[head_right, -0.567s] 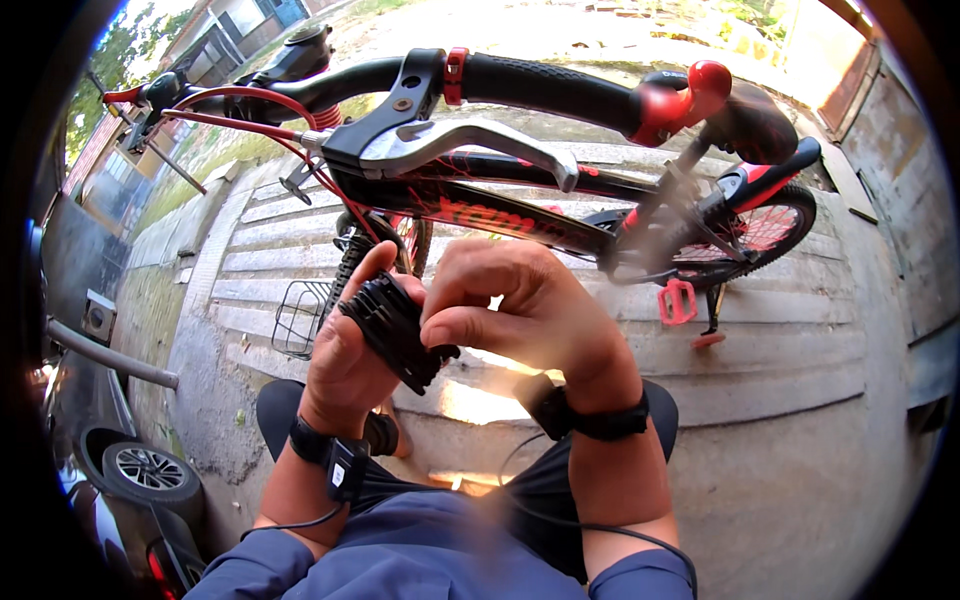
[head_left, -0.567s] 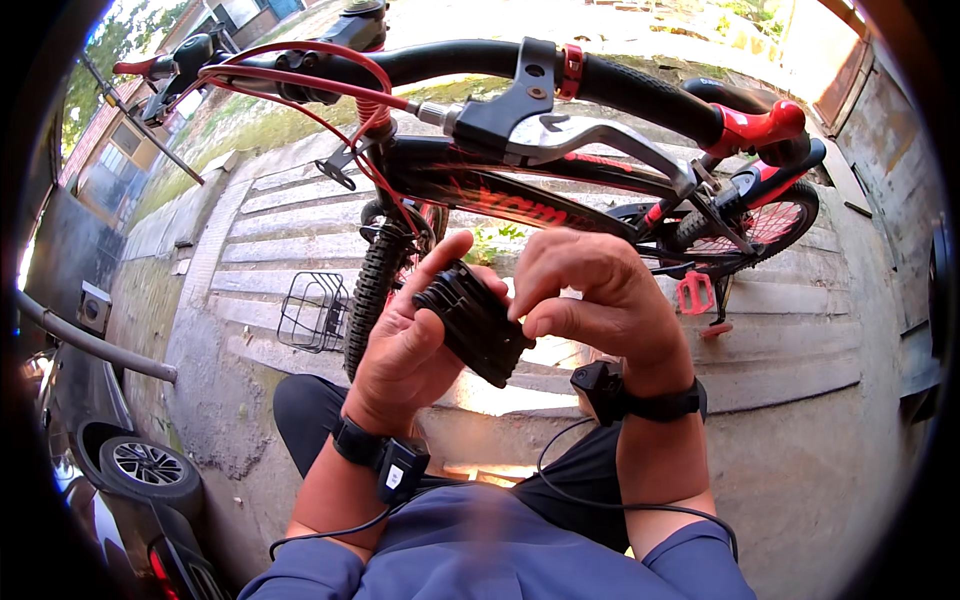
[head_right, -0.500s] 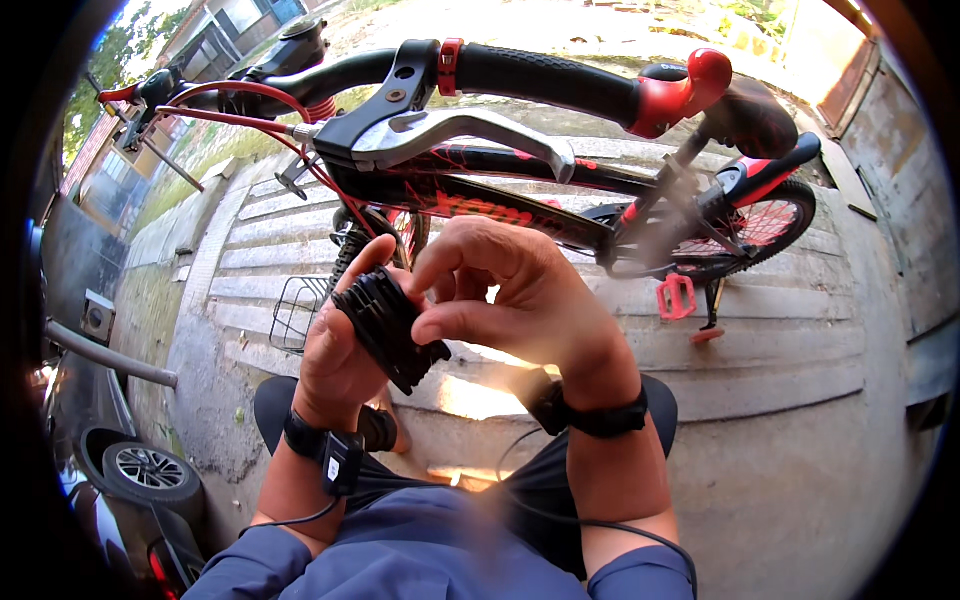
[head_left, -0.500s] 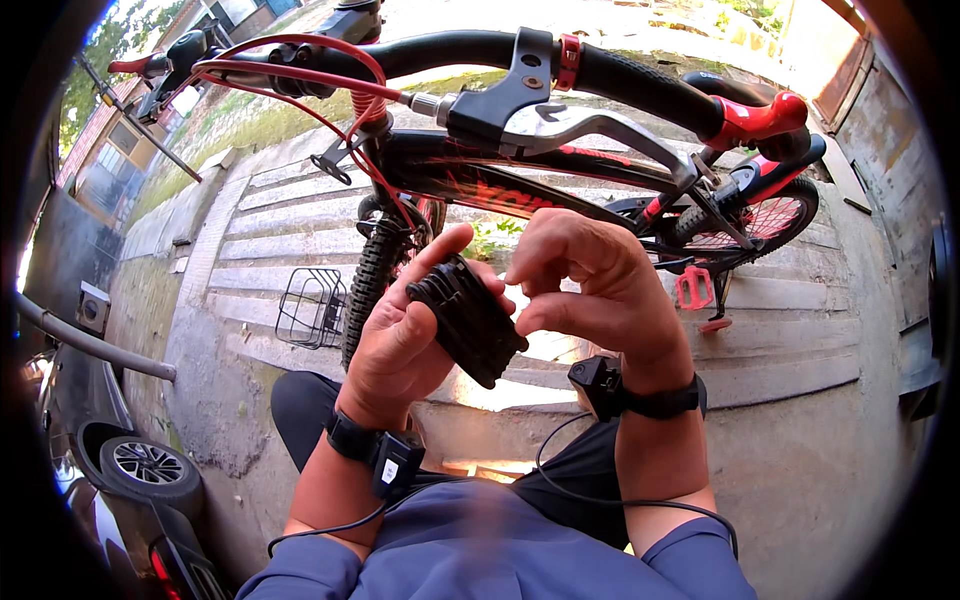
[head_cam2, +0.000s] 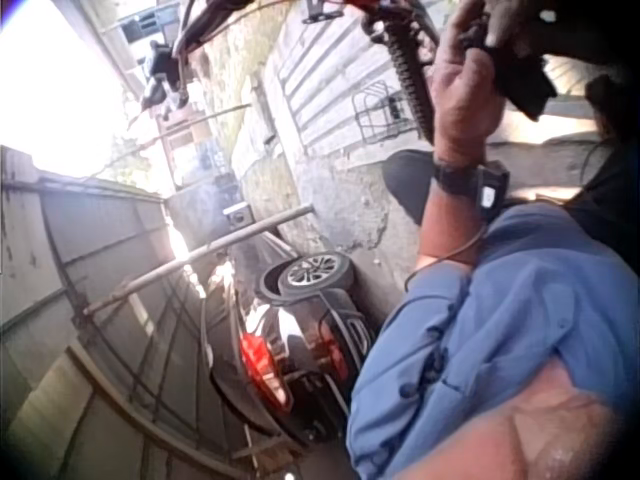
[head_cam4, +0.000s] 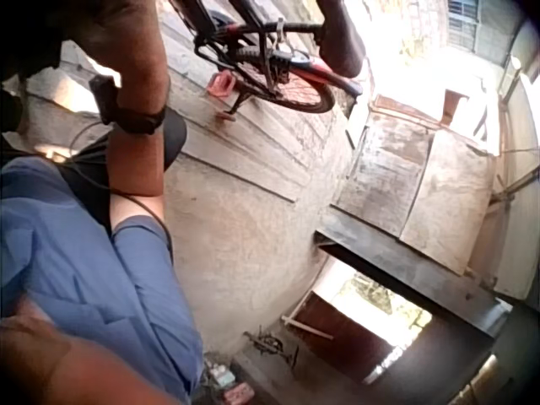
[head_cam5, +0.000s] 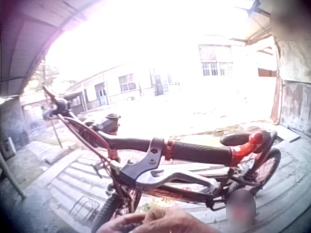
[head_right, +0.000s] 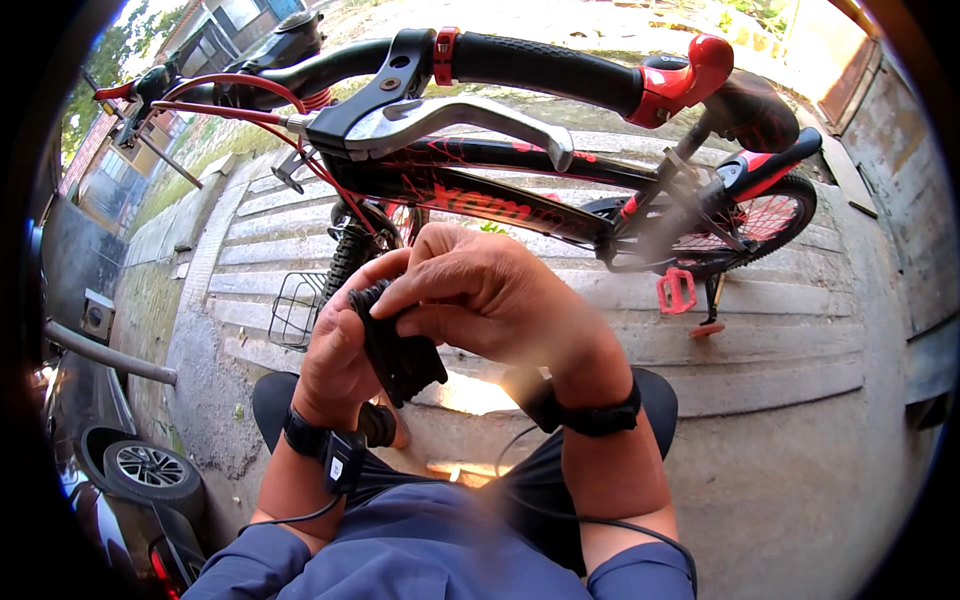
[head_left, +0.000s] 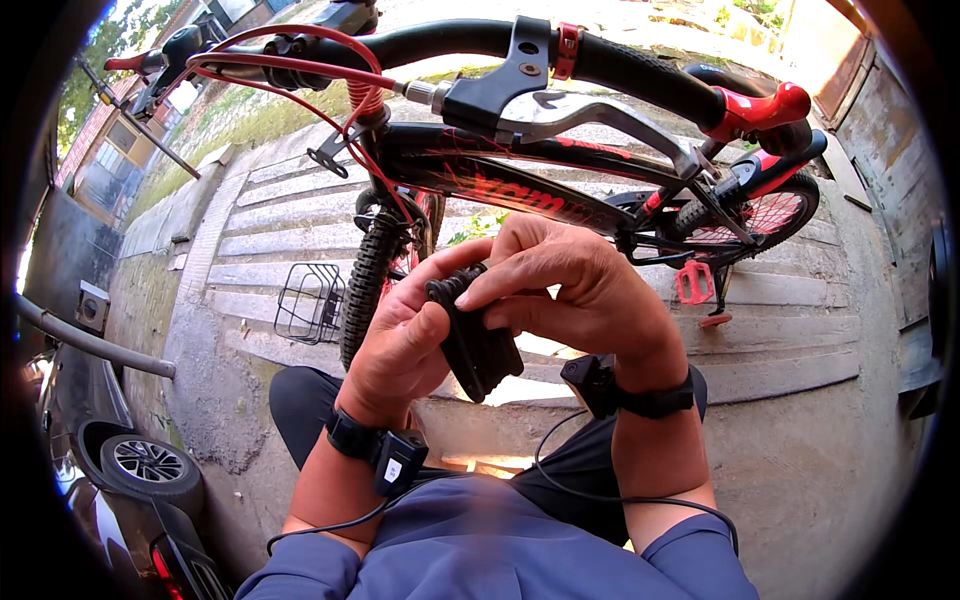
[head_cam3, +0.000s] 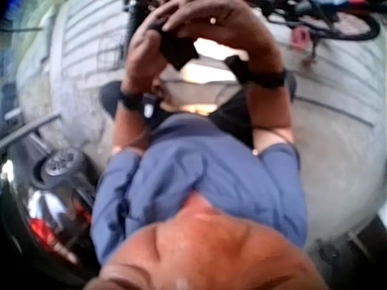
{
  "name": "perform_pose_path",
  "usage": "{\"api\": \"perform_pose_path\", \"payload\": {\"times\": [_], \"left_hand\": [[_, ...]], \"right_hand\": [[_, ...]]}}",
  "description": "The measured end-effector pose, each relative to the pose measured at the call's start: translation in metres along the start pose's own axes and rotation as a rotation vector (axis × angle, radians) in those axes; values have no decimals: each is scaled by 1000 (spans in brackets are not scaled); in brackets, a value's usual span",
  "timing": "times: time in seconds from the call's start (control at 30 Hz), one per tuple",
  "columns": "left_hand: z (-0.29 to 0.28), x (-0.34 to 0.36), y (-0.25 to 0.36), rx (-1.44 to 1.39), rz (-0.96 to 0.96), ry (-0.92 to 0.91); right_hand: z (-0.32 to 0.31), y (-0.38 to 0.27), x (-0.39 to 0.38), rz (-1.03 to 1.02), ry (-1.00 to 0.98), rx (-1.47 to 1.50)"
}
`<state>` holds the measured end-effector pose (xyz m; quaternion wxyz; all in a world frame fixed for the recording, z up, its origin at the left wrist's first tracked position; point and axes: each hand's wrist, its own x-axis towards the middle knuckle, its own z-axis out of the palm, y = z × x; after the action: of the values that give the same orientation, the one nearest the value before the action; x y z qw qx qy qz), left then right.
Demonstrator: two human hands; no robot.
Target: The person is sitting on the ground and working on a red and black bicycle. They use a multi-tool to adjust the brake lever on the handlebar and then manipulate a small black component, possibly a gear shifter, before placing the tools back into a bag.
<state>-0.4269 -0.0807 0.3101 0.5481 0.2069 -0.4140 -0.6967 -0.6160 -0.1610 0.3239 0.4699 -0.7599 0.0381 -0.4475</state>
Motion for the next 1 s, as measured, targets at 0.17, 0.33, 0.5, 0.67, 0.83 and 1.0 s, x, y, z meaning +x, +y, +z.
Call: {"api": "perform_pose_path", "payload": {"times": [0.17,0.33,0.5,0.67,0.83,1.0], "left_hand": [[0,-2,-4,4,22,50],[-2,0,-2,14,44,59],[-5,1,3,32,56,31],[-4,2,4,45,61,41],[-2,2,2,50,38,64],[-2,0,-3,57,13,73]], "right_hand": [[0,-2,-1,43,4,-21],[0,-2,-1,31,27,-38],[0,-4,-2,96,18,-95],[2,-6,2,43,32,-190],[-2,-4,2,56,-10,-175],[-1,1,3,22,-16,-172]]}}
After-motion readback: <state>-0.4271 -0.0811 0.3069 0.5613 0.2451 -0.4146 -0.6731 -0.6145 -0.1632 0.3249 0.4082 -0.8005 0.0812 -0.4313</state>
